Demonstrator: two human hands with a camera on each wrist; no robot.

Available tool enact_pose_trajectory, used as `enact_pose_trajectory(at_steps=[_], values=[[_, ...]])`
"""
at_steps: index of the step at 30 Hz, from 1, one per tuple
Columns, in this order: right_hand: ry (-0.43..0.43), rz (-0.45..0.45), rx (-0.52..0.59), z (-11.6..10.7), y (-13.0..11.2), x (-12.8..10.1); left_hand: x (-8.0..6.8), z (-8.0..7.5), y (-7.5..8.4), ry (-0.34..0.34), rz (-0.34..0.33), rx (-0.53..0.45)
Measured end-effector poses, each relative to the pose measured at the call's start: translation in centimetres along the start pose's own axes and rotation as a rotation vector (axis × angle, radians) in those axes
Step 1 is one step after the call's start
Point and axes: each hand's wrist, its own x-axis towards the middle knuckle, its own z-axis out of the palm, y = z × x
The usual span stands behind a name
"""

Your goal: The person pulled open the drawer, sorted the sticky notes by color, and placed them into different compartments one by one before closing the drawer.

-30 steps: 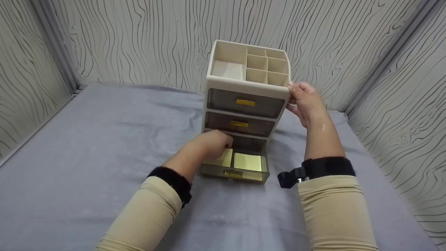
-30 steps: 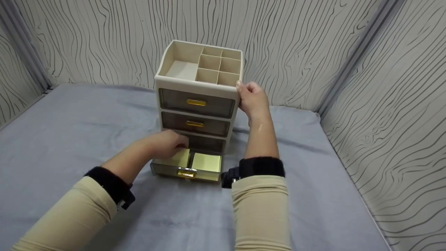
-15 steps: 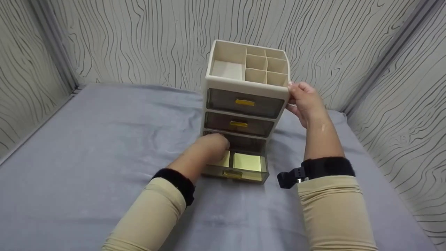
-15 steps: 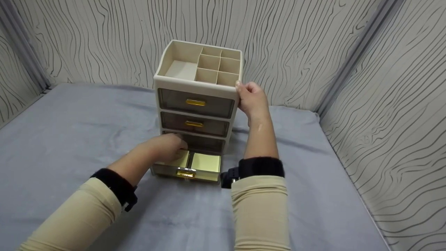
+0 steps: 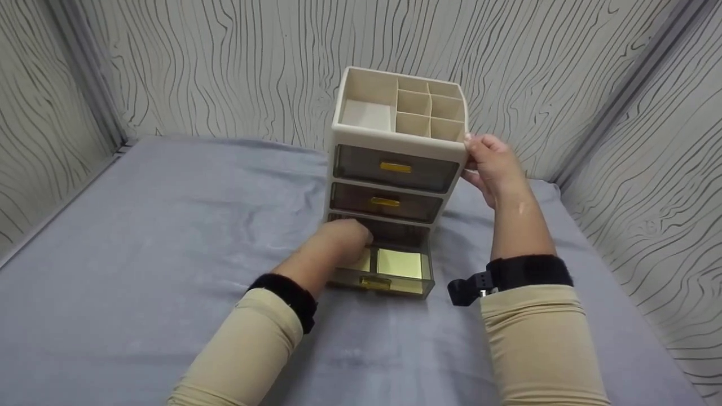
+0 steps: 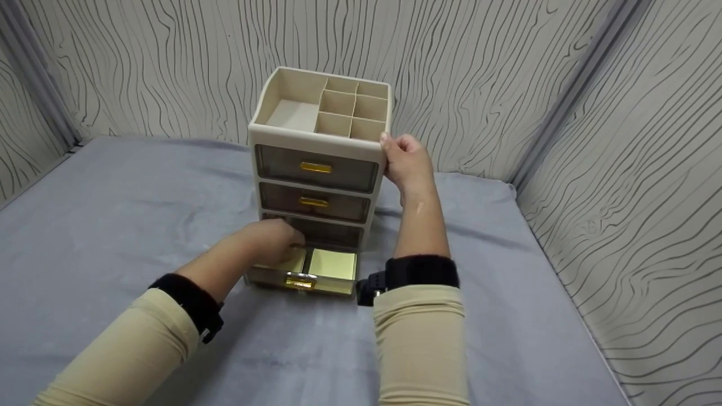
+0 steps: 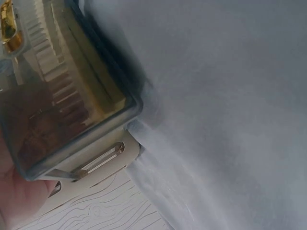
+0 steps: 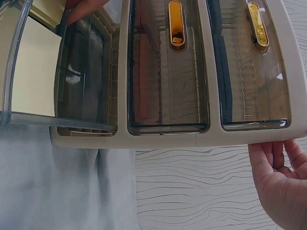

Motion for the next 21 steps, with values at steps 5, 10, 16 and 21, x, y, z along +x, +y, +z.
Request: enact_pose_trajectory(at_steps=[5,10,16,21], values=[[-0.003,0.001,-0.003,0.0,0.0,0.0,-0.2,-0.4,0.1,-0.018,0.007,0.029],[-0.009,-0.001,0.024,-0.1,-0.1,0.0,-0.6,-0.7,0.3,0.023,0.024,0.064],[-0.017,0.002,0.033,-0.1,0.0,-0.1,-1.6,-0.3,0.4,0.183,0.067,0.000],[-0.007,0.006,0.014,-0.1,0.0,0.1,-2.6,-0.2,1.0,0.286,0.134,-0.010]])
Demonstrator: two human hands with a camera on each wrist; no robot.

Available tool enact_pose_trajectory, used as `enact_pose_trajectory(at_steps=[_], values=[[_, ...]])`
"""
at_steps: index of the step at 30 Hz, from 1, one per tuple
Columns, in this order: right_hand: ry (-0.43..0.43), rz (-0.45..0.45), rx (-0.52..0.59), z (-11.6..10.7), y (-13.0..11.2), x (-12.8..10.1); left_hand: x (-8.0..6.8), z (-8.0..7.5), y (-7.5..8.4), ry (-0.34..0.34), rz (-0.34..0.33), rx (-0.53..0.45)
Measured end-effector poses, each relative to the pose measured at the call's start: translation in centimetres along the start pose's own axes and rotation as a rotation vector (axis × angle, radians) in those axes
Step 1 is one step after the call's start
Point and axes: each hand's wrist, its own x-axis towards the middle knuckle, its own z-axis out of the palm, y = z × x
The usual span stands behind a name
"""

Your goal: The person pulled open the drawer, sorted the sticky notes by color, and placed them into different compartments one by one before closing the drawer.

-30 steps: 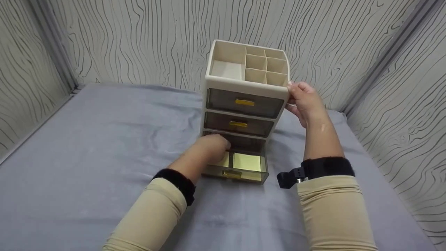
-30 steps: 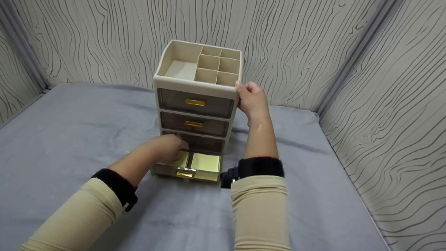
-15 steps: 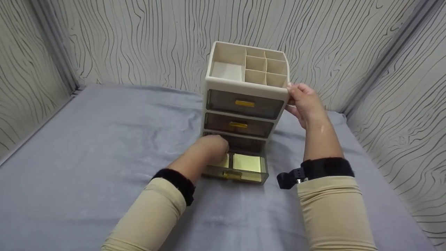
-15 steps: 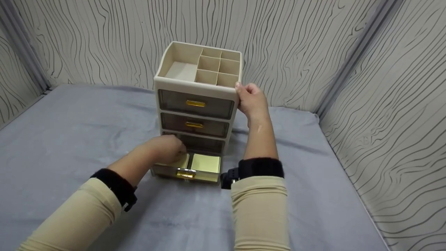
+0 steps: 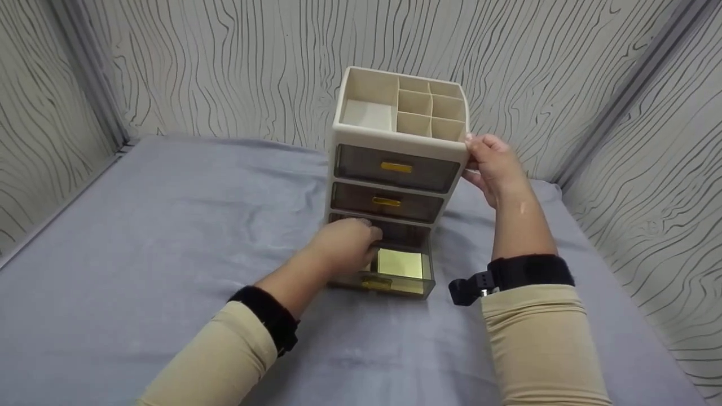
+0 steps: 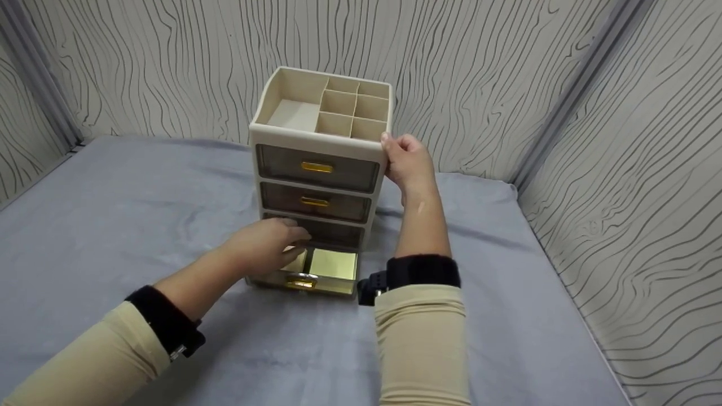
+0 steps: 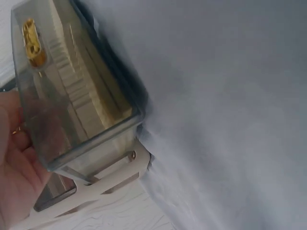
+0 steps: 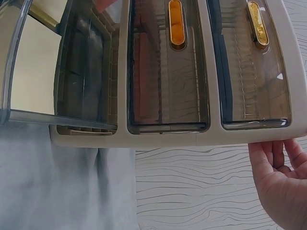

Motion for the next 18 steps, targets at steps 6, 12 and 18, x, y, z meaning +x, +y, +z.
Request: enact_pose_trajectory(at_steps=[6,12,18], values=[[-0.005,-0.007,0.002,0.0,0.0,0.0,-1.3,0.1,1.5,0.082,0.100,0.015],[0.003,-0.011,0.005,0.0,0.0,0.0,-2.3,0.7,2.4,0.128,0.211,0.051],[0.003,-0.007,0.005,0.0,0.0,0.0,-2.9,1.4,2.7,0.139,0.312,0.246]])
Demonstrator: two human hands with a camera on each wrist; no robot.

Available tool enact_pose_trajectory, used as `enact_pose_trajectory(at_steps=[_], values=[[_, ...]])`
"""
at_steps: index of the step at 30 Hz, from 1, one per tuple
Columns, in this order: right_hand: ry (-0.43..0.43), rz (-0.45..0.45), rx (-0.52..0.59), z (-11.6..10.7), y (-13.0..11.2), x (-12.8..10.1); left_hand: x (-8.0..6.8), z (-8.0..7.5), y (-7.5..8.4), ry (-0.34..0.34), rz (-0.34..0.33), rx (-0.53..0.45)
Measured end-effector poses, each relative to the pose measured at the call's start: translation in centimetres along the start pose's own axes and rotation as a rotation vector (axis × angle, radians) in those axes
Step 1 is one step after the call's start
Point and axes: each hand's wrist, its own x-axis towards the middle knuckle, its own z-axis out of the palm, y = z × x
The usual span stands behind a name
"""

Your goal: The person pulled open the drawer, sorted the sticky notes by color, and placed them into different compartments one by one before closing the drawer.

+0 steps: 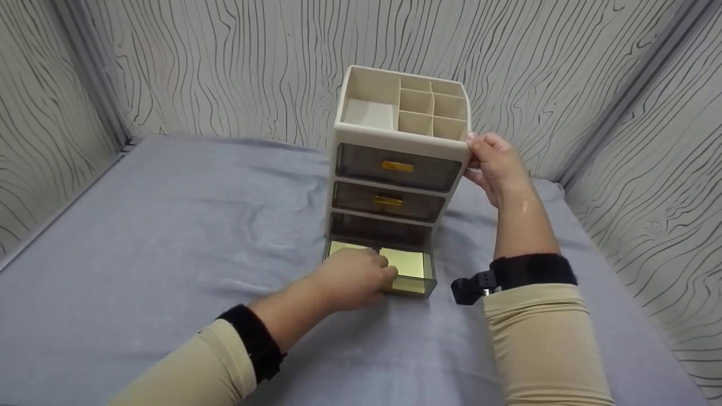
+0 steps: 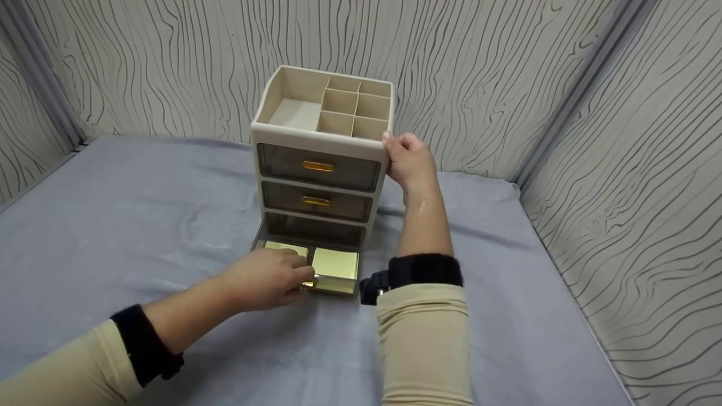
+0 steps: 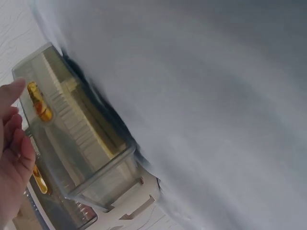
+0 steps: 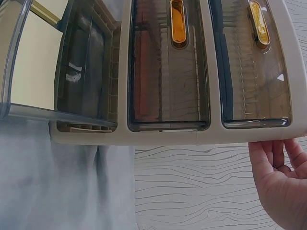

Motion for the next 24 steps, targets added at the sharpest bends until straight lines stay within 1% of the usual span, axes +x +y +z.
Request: enact_pose_trajectory(at_steps=[3,5,9,14,19,24], values=[[-0.003,0.002,-0.018,0.06,0.02,0.06,-0.14,0.23,0.20,-0.006,0.053,0.124],[-0.004,0.003,-0.031,0.02,0.06,0.08,-0.11,0.38,0.30,0.002,0.079,0.190],[-0.010,0.003,-0.040,-0.01,0.10,0.08,0.07,0.63,0.39,0.030,0.102,0.252],[-0.009,0.003,-0.041,-0.04,0.08,0.06,0.24,0.84,0.43,0.053,0.094,0.258],[-0.008,0.007,-0.032,-0.04,0.12,-0.01,0.34,0.70,0.34,0.061,0.059,0.232],[-0.001,0.011,-0.020,-0.01,-0.01,-0.02,0.75,0.39,-0.18,0.064,0.024,0.205]])
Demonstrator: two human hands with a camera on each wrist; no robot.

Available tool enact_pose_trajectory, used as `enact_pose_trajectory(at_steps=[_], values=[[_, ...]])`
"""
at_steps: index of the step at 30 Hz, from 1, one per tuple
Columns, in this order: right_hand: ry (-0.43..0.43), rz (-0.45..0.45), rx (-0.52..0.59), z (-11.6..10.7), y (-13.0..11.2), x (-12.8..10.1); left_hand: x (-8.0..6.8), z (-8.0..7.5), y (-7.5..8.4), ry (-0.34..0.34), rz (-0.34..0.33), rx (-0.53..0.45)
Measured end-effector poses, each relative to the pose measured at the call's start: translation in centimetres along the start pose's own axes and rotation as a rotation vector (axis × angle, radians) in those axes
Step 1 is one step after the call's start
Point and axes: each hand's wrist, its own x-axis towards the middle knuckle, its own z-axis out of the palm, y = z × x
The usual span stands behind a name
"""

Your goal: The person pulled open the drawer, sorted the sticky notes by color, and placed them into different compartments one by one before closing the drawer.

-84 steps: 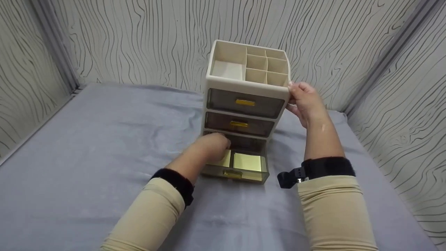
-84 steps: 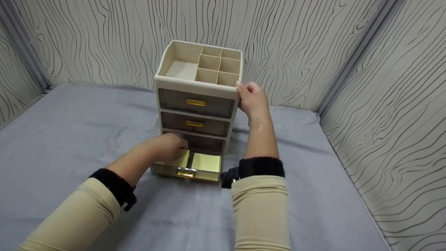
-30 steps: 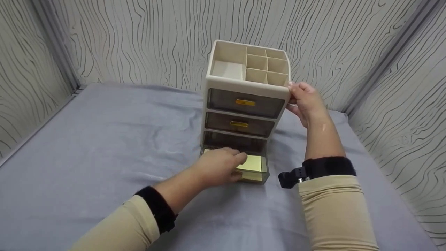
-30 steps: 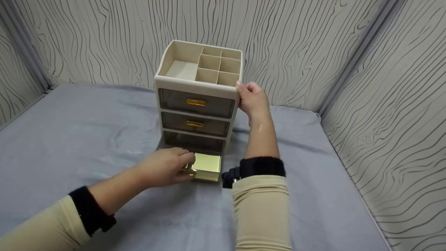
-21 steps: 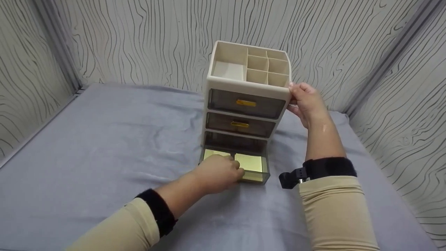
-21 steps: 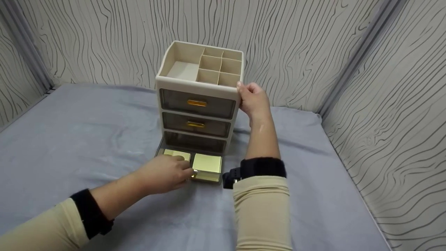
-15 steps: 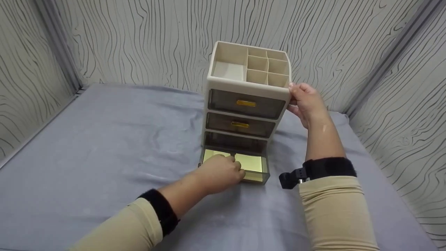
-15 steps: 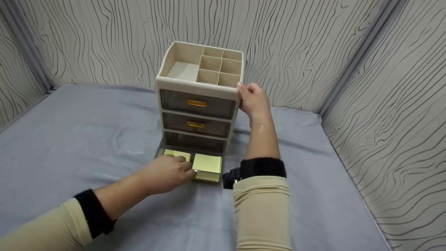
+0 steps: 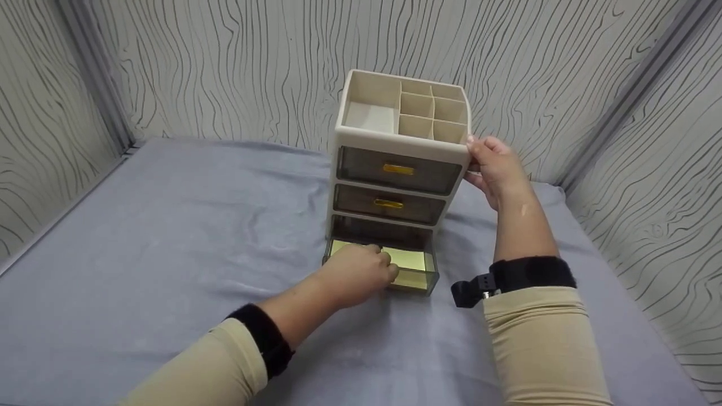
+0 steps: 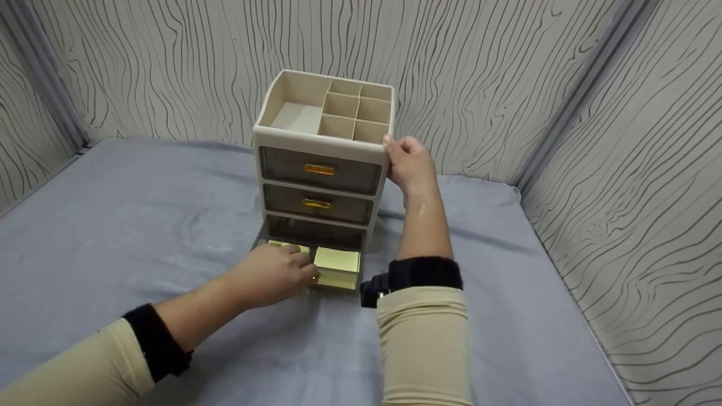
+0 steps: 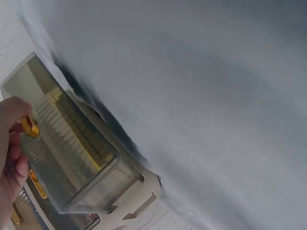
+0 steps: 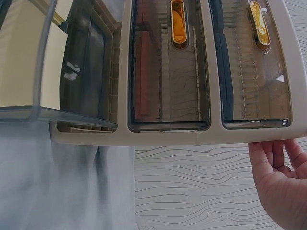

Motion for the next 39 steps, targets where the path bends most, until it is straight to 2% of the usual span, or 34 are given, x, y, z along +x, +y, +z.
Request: enact_pose_trajectory(at_steps=[6,13,16,25,32,36,39], values=[[-0.002,-0.004,-0.026,0.0,0.0,0.1,0.7,0.6,-0.4,0.001,-0.037,-0.017],[-0.043,-0.034,0.047,-0.2,0.3,0.1,1.5,1.3,-0.8,-0.022,-0.059,-0.042],[-0.037,-0.036,0.030,-0.1,0.2,0.1,1.8,1.6,-1.1,-0.032,-0.081,-0.050],[-0.030,-0.022,0.015,0.1,0.0,0.0,2.3,2.5,-2.1,-0.042,-0.119,-0.024],[-0.008,-0.022,-0.003,0.1,0.0,0.2,2.8,3.3,-2.9,-0.075,-0.180,-0.015],[-0.004,-0.022,-0.024,0.1,0.0,0.2,3.3,3.7,-3.0,-0.068,-0.218,-0.016],[-0.015,-0.018,0.001,-0.1,0.1,0.1,3.8,3.9,-3.1,-0.065,-0.238,-0.002]])
